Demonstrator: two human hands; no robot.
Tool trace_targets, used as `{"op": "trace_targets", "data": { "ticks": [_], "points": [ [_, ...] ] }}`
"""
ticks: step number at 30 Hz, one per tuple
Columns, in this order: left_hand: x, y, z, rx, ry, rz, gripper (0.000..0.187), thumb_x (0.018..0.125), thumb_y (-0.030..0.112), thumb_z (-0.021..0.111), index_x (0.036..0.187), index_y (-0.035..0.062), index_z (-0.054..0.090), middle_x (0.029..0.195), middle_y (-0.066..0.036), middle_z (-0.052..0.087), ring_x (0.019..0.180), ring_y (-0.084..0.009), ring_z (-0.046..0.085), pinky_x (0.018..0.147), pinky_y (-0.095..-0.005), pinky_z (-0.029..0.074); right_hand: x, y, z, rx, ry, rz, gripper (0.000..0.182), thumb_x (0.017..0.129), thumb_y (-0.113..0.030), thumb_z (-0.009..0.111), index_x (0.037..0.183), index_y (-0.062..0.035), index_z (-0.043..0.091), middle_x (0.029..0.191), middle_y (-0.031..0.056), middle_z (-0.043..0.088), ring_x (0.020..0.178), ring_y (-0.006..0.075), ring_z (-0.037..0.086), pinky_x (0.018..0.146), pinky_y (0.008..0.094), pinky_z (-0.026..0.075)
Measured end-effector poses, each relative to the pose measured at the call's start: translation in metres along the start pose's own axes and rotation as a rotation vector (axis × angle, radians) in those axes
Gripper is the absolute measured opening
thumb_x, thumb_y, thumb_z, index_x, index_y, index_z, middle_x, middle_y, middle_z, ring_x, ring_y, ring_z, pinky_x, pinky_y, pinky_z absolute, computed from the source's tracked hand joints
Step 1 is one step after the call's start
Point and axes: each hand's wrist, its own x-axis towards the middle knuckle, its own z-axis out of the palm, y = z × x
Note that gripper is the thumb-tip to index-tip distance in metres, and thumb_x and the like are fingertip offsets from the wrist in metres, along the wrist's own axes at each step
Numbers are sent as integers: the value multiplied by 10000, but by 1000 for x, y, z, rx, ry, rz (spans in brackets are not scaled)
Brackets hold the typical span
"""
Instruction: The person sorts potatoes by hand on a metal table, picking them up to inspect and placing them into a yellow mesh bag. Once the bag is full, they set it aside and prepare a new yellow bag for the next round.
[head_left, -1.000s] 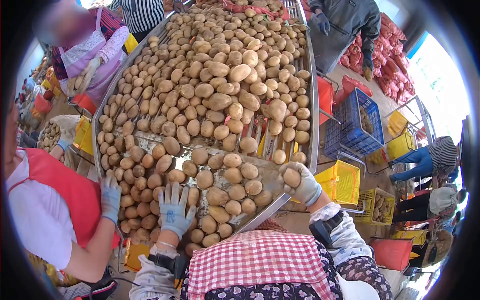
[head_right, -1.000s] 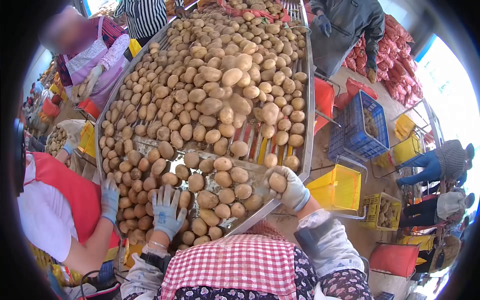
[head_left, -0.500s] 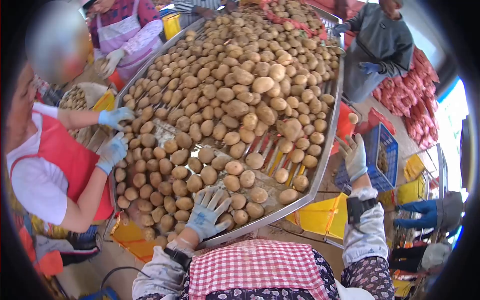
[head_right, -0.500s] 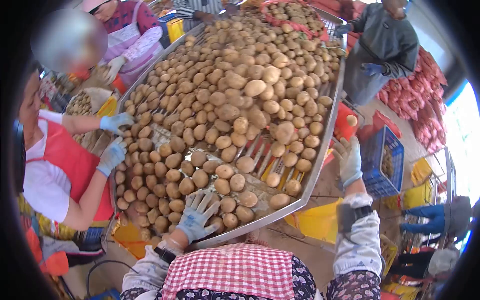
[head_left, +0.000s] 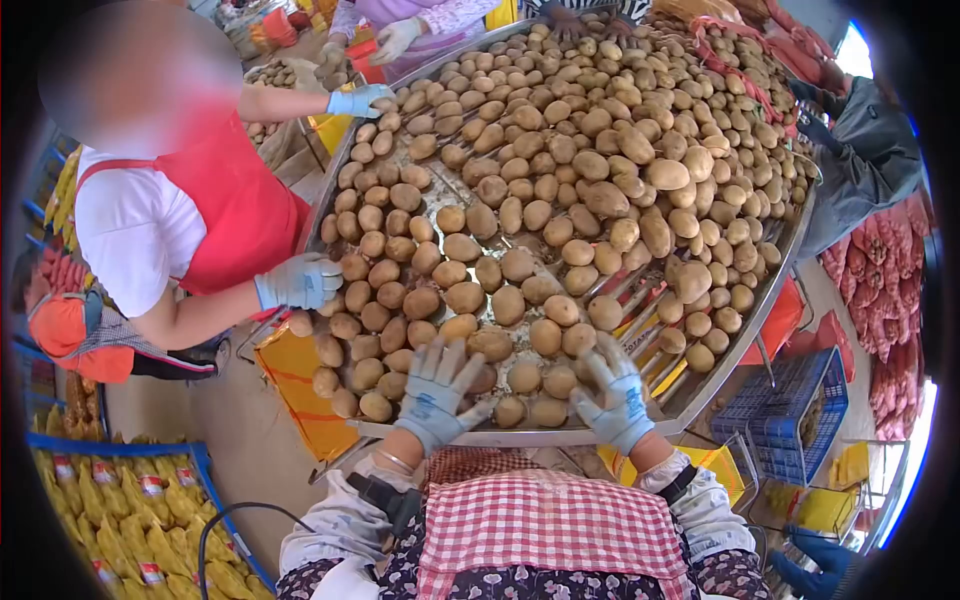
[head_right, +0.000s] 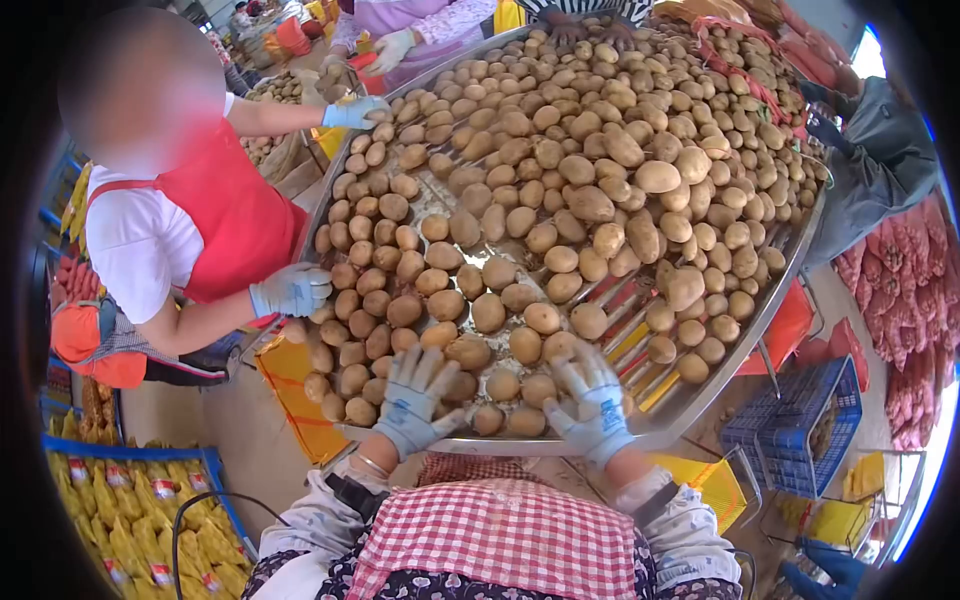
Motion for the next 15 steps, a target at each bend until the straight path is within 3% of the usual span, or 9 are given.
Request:
{"op": "trace_targets", "data": {
  "ticks": [1,3,4,5,6,7,9,13,15],
  "points": [
    [-1,4,3,-60,-39,151,692,808,452,576,1409,153,411,1473,-203,314,1369,-417,251,1128,-559,150,2,8,-9,-3,-10,-6,636,752,-325,692,1314,-93,505,1394,273,382,1260,474,380,1045,520,329],
    [1,-19,15,-72,-30,148,701,802,482,570,1402,148,424,1470,-205,318,1381,-412,232,1126,-563,148,-4,29,-35,-468,261,92,577,743,-325,710,1226,-49,559,1185,247,560,1106,420,525,950,490,419],
    [1,-34,12,11,2,18,709,797,483,576,1402,144,425,1474,-204,313,1388,-411,219,1129,-564,137,-7,24,-43,-482,245,89,577,743,-325,710,1226,-49,559,1185,247,560,1106,420,525,950,490,419],
    [0,-47,9,98,34,-116,717,791,484,581,1402,140,426,1477,-202,309,1394,-409,206,1132,-565,127,-12,16,-53,-471,-21,289,510,746,-339,706,1143,-41,590,1025,217,605,992,385,576,875,475,451],
    [-3,-58,8,85,33,-126,717,791,484,581,1402,140,426,1477,-202,309,1394,-409,206,1132,-565,127,-18,11,-56,-451,-287,490,454,749,-353,702,1060,-33,620,866,186,650,877,349,627,800,460,484],
    [-8,-69,6,149,42,-168,735,788,467,591,1414,130,403,1479,-201,304,1395,-410,204,1132,-563,121,-29,12,-44,-456,-299,488,454,749,-353,702,1060,-33,620,866,186,650,877,349,627,800,460,484],
    [-17,-76,7,214,48,-221,755,785,451,602,1427,120,380,1481,-199,300,1396,-411,201,1132,-561,115,-48,22,-7,-520,-376,355,394,790,-428,641,920,-56,628,710,140,639,707,343,636,694,447,495],
    [-29,-60,14,75,149,-329,818,741,479,650,1413,96,385,1482,-196,297,1388,-419,209,1136,-557,102,-15,-1,28,-390,-348,282,417,813,-453,617,953,-60,619,735,137,658,709,347,642,692,442,497],
    [-24,-45,9,-87,29,-112,874,709,528,669,1418,107,380,1482,-195,298,1390,-419,205,1135,-564,105,10,-17,35,-246,-333,292,409,833,-449,605,952,-58,617,792,152,678,756,341,654,710,447,496]
  ]
}}
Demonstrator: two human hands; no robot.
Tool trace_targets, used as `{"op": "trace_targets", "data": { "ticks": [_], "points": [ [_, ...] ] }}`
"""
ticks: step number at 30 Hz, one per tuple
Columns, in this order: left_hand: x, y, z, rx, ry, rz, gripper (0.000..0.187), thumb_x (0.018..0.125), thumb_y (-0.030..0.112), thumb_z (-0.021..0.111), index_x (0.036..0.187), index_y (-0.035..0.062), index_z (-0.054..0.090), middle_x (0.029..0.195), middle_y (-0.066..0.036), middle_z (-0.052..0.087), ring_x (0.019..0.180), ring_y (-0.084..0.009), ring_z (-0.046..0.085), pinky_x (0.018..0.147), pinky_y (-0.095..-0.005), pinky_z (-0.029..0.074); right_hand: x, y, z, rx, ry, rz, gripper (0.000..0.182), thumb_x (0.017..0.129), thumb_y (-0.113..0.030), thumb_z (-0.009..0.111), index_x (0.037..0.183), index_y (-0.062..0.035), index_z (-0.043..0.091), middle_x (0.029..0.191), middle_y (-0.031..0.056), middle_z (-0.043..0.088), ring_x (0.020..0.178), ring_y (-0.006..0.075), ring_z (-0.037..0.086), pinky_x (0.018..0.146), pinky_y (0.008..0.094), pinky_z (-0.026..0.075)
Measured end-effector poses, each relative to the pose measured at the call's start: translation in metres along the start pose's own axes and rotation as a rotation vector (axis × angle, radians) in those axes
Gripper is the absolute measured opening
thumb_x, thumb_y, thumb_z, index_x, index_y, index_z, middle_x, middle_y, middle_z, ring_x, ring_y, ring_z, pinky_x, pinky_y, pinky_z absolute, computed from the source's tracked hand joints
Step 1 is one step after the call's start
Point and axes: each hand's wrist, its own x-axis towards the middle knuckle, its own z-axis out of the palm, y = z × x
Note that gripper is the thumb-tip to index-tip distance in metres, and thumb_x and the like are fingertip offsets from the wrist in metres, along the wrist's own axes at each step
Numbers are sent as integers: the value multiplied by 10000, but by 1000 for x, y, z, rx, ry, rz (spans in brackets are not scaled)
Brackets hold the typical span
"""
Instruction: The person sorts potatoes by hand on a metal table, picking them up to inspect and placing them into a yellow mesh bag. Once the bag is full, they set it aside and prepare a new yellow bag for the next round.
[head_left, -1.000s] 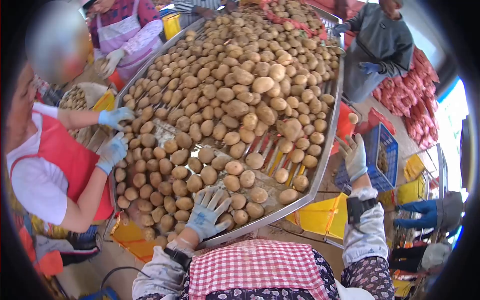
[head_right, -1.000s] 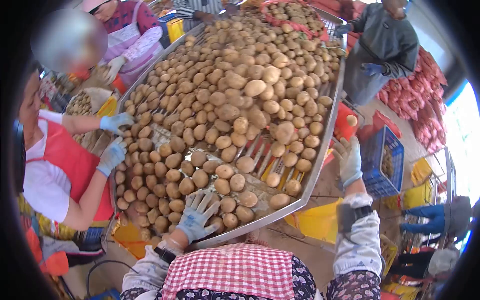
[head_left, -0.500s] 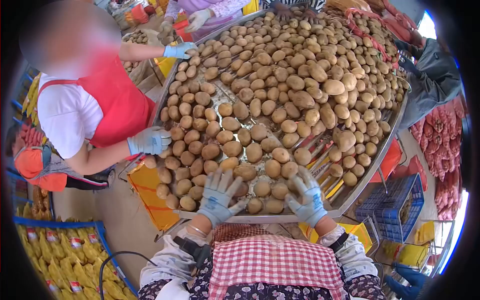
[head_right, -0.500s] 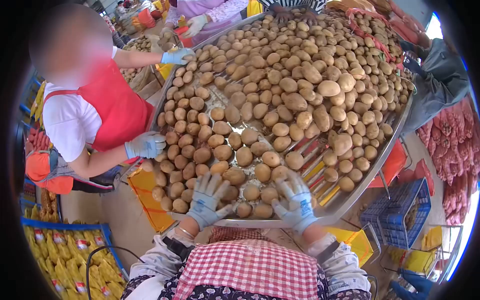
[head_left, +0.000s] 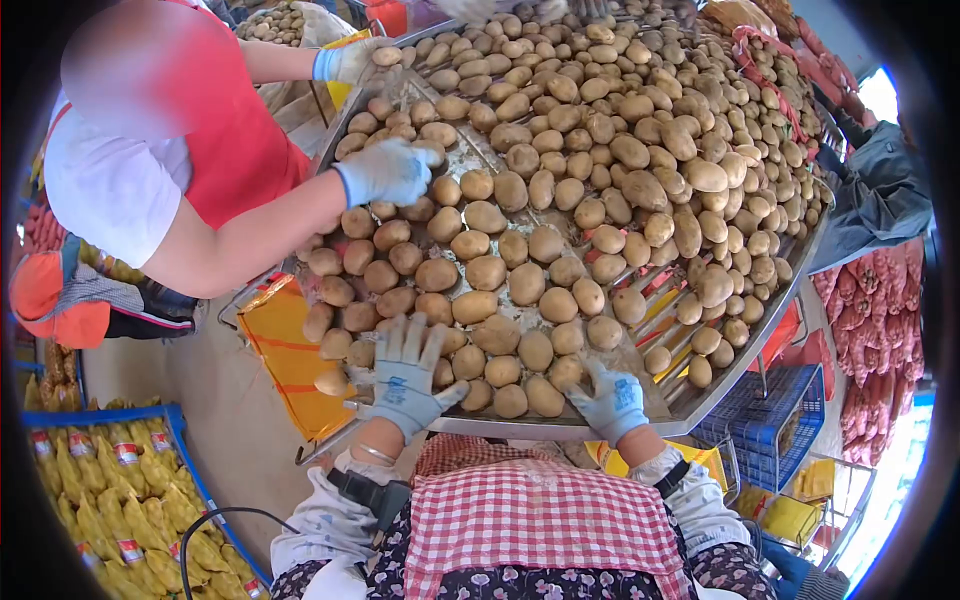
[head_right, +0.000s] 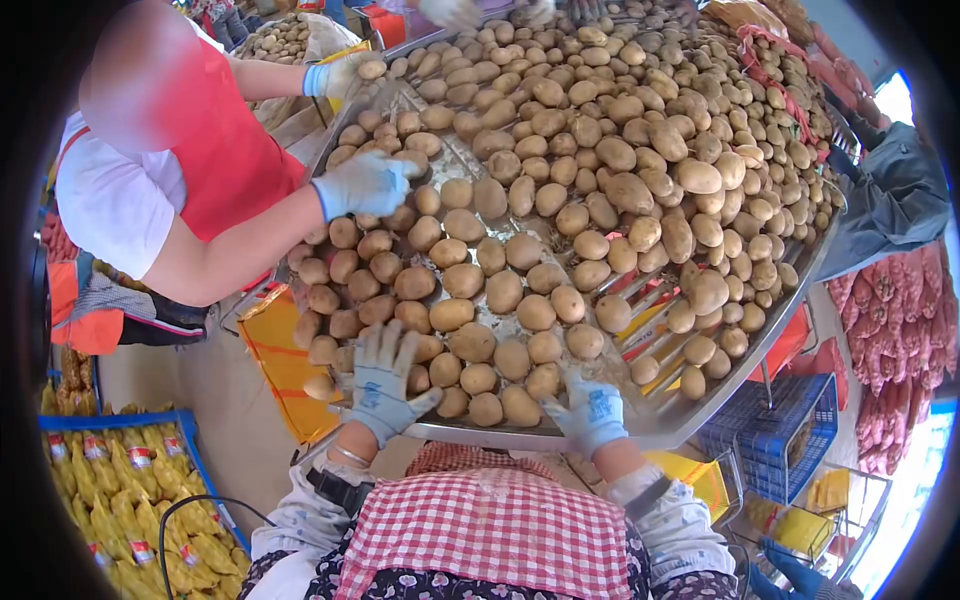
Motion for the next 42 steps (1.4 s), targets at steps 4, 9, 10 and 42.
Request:
{"op": "trace_targets", "data": {
  "ticks": [4,9,10,42],
  "points": [
    [3,-16,-1,145,-39,-83,915,680,565,686,1424,128,378,1487,-190,287,1385,-437,200,1133,-565,122,11,4,-14,99,111,-1,349,851,-426,600,903,-83,643,712,183,645,710,362,643,657,466,498],
    [-16,-52,1,198,108,-294,825,697,552,675,1372,139,440,1440,-230,327,1350,-450,247,1109,-566,167,-3,10,-25,-17,-362,-126,346,859,-434,574,835,-96,645,767,158,653,734,328,644,661,423,499],
    [-11,-44,-9,201,110,-296,825,697,552,675,1372,139,440,1440,-230,327,1350,-450,247,1109,-566,167,-2,6,-15,-16,-360,-130,346,859,-434,574,835,-96,645,767,158,653,734,328,644,661,423,499],
    [108,108,8,-318,-107,776,740,811,539,580,1351,49,449,1449,-210,352,1342,-460,279,1108,-563,187,-24,30,-23,2157,-304,172,476,926,-293,579,1328,-64,467,1207,73,603,1025,188,607,853,327,503]
  ]
}}
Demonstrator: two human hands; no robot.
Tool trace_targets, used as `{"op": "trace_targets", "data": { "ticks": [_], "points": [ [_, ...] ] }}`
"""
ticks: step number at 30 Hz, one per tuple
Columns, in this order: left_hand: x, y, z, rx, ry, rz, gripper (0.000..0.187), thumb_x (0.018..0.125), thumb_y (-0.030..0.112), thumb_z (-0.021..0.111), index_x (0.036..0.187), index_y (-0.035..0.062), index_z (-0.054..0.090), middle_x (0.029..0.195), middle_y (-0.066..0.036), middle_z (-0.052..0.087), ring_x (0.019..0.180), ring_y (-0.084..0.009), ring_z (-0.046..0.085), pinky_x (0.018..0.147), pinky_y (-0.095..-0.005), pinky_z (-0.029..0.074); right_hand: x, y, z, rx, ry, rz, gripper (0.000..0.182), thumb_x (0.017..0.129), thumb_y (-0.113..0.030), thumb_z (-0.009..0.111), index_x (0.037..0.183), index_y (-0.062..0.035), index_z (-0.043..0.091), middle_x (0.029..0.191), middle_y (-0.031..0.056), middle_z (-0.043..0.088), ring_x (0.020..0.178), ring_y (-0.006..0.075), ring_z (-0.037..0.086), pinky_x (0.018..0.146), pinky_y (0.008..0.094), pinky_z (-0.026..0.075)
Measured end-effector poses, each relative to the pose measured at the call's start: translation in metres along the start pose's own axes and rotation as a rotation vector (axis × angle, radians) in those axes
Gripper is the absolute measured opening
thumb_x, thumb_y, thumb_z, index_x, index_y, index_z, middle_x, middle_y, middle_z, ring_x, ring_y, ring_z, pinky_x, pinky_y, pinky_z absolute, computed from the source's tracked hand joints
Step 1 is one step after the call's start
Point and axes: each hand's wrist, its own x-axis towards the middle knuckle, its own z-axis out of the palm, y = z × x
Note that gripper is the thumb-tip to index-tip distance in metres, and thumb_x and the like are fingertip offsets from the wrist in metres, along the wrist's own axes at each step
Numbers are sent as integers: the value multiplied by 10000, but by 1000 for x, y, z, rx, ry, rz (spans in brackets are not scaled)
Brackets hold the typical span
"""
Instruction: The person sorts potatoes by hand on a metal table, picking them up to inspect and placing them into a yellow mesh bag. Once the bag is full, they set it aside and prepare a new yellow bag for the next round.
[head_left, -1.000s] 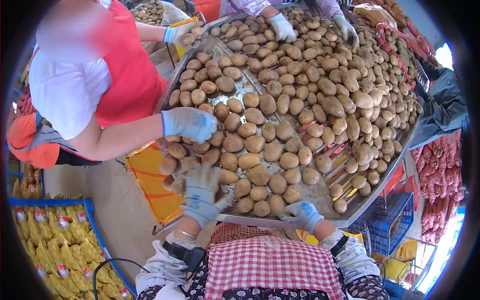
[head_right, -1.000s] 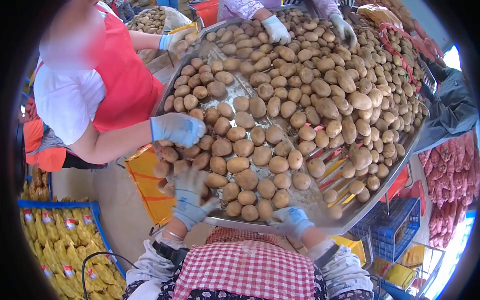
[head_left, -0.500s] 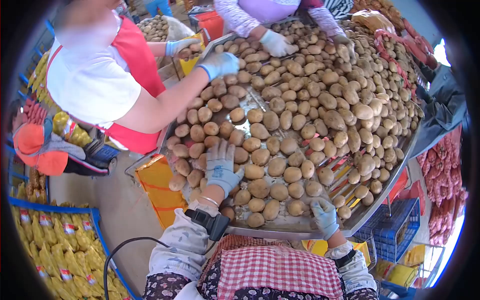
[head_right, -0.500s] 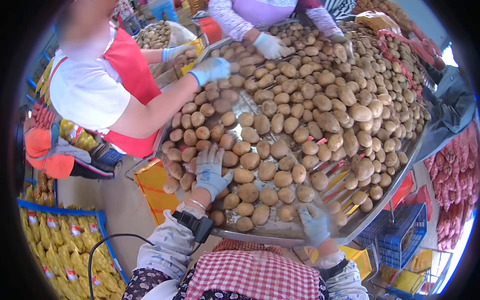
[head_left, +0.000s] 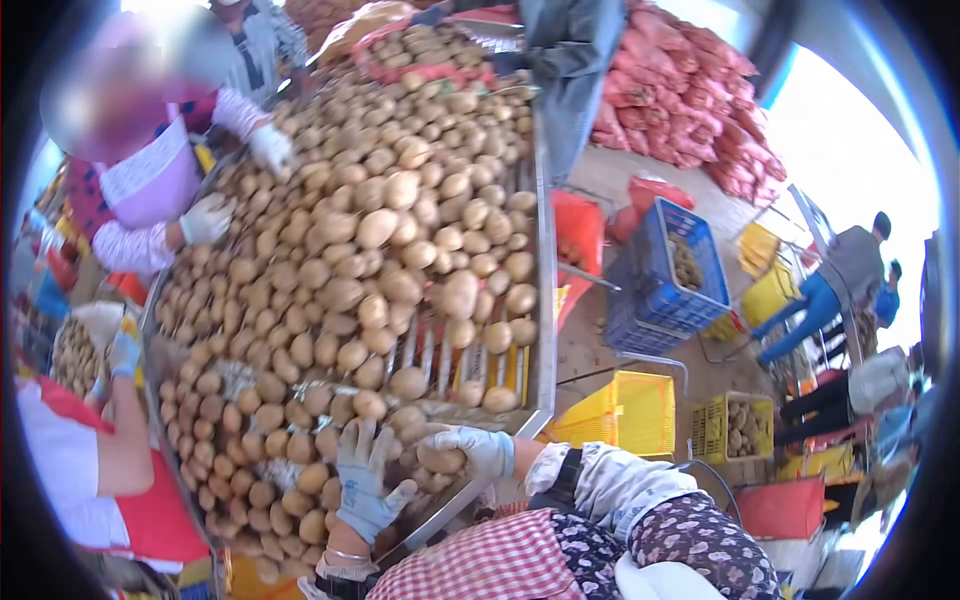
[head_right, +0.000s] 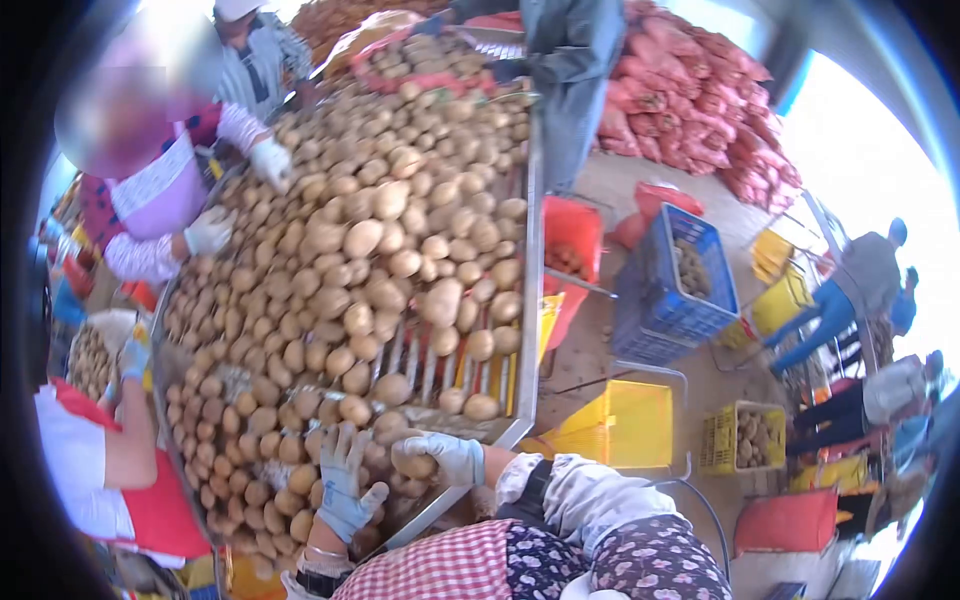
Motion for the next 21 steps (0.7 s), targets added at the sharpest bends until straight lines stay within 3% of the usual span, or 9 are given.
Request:
{"op": "trace_targets", "data": {
  "ticks": [6,7,9,10,12,15,16,17,21],
  "points": [
    [-42,-27,-14,273,-14,-313,748,828,394,550,1442,38,312,1471,-231,305,1363,-473,226,1123,-563,155,-102,-59,-77,-131,233,-191,321,894,-190,588,1184,-51,589,1029,59,668,920,190,645,766,311,537],
    [-55,-31,-16,344,-18,-352,740,838,396,539,1445,41,308,1479,-230,296,1368,-469,217,1123,-564,153,-125,-84,-143,217,82,-284,294,883,-263,599,1070,-36,614,933,83,669,788,212,651,676,338,550],
    [-75,-44,-15,535,28,-426,698,895,385,486,1458,22,289,1497,-220,282,1383,-440,222,1134,-537,153,-189,-146,-134,354,594,-1049,458,859,-469,594,955,-22,575,865,139,662,724,283,650,632,376,560],
    [-76,-57,-16,530,23,-423,698,895,385,486,1458,22,289,1497,-220,282,1383,-440,222,1134,-537,153,-224,-161,-144,478,707,-1233,577,881,-500,562,1153,7,517,1061,182,633,907,322,643,777,409,552],
    [-80,-79,-15,550,155,-788,644,933,389,454,1440,13,324,1492,-222,298,1379,-412,251,1126,-524,180,-228,-177,-124,627,1214,-1205,680,904,-514,532,1353,-24,384,1303,189,507,1126,341,556,945,441,479],
    [-61,-91,-11,637,81,-820,558,965,406,417,1368,21,439,1444,-236,372,1330,-399,335,1112,-498,227,-177,-140,-149,-64,1082,-1009,684,916,-476,560,1461,-164,289,1421,135,410,1169,297,513,957,427,443],
    [-51,-78,-11,476,155,-688,703,831,396,582,1405,38,388,1434,-239,370,1347,-393,306,1138,-493,196,-144,-125,-129,-300,1152,-953,649,931,-401,577,1449,-111,318,1389,134,451,1135,265,529,934,387,446],
    [-36,-63,-15,454,83,-550,575,823,376,569,1308,72,519,1414,-243,398,1307,-419,353,1112,-518,235,-112,-105,-120,-674,1109,-948,603,942,-346,581,1417,-50,360,1331,132,506,1150,242,527,964,356,428],
    [-41,-6,-3,287,-167,-318,774,727,537,616,1376,150,449,1430,-218,348,1331,-456,278,1088,-625,167,-28,-52,-42,-1934,572,-811,825,681,-363,789,1339,-10,439,1368,224,441,1270,394,431,1066,452,347]
  ]
}}
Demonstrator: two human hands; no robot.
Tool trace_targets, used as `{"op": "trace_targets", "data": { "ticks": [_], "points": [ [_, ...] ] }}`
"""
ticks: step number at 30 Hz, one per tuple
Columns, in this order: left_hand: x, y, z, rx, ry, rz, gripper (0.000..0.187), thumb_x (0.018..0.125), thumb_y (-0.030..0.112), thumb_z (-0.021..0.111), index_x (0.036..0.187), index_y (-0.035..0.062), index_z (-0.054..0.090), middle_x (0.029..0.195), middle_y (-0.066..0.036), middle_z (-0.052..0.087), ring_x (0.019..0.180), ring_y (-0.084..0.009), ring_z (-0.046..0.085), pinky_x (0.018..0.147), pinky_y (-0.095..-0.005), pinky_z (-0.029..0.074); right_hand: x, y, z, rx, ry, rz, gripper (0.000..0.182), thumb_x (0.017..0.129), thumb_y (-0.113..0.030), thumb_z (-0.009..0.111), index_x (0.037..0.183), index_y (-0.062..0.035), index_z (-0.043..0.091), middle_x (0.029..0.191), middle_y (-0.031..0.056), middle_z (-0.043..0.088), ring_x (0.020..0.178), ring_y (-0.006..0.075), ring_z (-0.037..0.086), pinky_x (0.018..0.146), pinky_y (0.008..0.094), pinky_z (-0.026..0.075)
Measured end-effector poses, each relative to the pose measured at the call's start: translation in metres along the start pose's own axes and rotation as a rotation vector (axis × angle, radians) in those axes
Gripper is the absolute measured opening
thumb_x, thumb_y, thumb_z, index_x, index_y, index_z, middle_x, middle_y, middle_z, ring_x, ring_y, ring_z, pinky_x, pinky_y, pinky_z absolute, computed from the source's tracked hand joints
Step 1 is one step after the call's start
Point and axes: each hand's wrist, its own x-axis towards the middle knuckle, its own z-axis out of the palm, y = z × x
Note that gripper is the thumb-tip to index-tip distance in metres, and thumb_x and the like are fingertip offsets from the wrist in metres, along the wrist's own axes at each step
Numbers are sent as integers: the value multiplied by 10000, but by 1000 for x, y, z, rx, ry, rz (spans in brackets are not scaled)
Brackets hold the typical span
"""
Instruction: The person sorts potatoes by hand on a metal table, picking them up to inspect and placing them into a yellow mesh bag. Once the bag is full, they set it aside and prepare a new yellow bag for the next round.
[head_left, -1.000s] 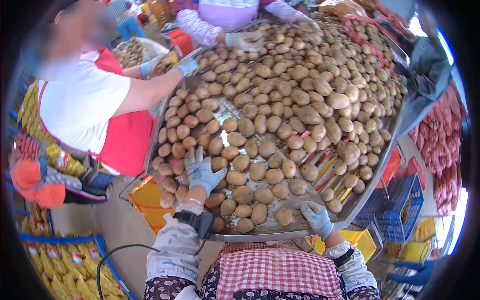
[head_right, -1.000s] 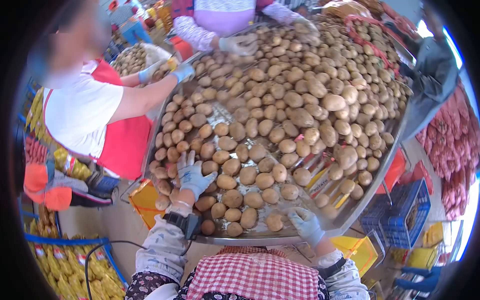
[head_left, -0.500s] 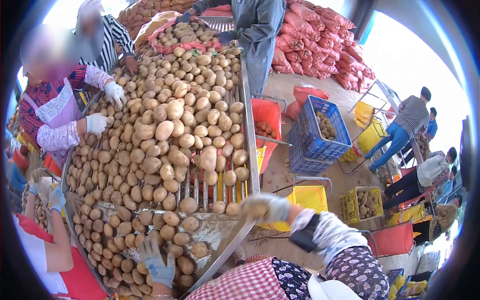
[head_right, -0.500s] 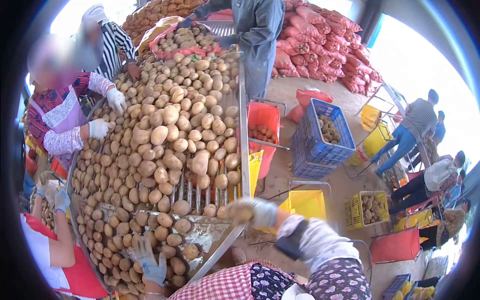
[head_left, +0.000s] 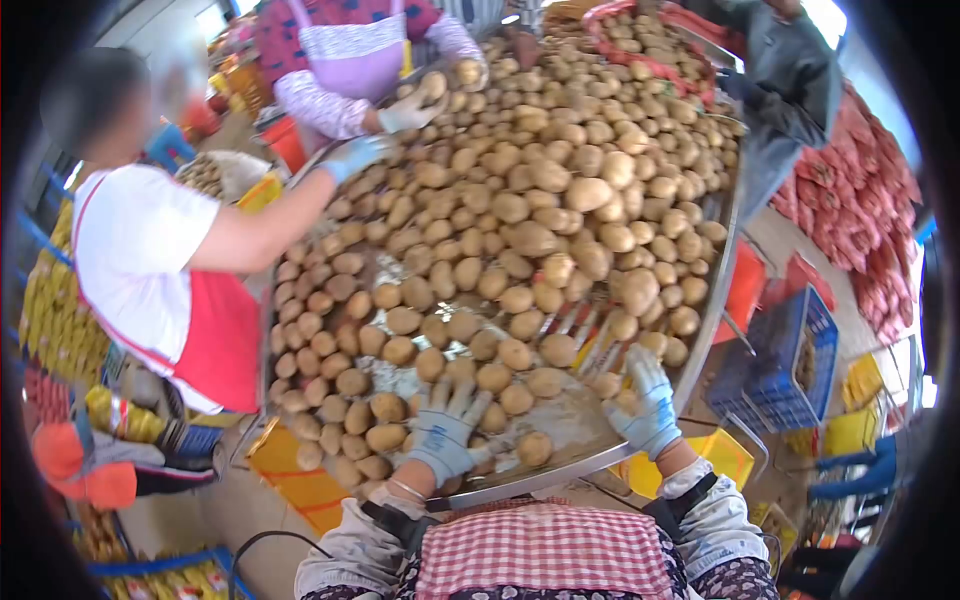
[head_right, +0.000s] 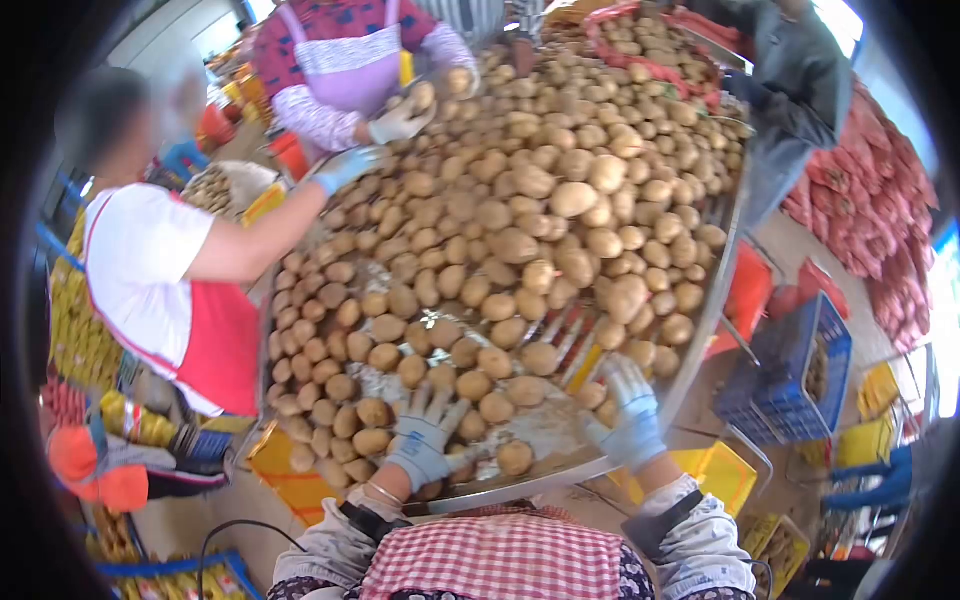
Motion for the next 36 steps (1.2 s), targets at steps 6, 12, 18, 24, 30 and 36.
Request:
{"op": "trace_targets", "data": {
  "ticks": [6,12,18,24,30,36],
  "points": [
    [-42,-58,-9,80,111,-374,780,728,521,634,1383,143,441,1434,-194,339,1348,-424,262,1123,-578,117,27,-84,75,-128,-372,-256,795,677,-411,748,1339,-75,463,1408,230,379,1308,461,345,1083,518,308],
    [-94,-108,-2,230,271,-705,725,774,449,622,1396,130,429,1467,-186,320,1389,-413,207,1126,-574,99,73,-96,84,29,-172,-403,564,685,-273,667,1205,-103,530,1239,220,441,1172,438,405,984,540,351],
    [-57,-75,-16,11,310,-414,669,800,380,615,1380,105,425,1450,-215,334,1343,-445,279,1110,-560,188,66,-104,69,-152,-370,-359,490,774,-303,649,1235,-155,577,1396,204,399,1275,453,365,1056,511,321],
    [32,-92,-12,28,320,-255,685,815,403,607,1390,89,407,1465,-215,319,1352,-433,274,1116,-539,192,58,-75,63,212,-229,-173,466,768,-204,665,1209,-79,582,1338,199,489,1218,389,478,1028,458,383],
    [84,-106,6,55,297,-169,712,842,453,558,1410,65,373,1465,-198,329,1386,-392,243,1139,-538,146,50,-49,54,224,11,139,409,817,-125,601,1215,-33,569,1284,202,543,1184,377,511,1016,432,401],
    [41,-68,2,-293,75,154,672,846,432,558,1372,40,409,1443,-203,352,1380,-393,258,1140,-535,154,54,-51,78,161,-14,150,508,790,-117,620,1279,-31,514,1305,217,521,1178,401,507,1009,456,407]
  ]
}}
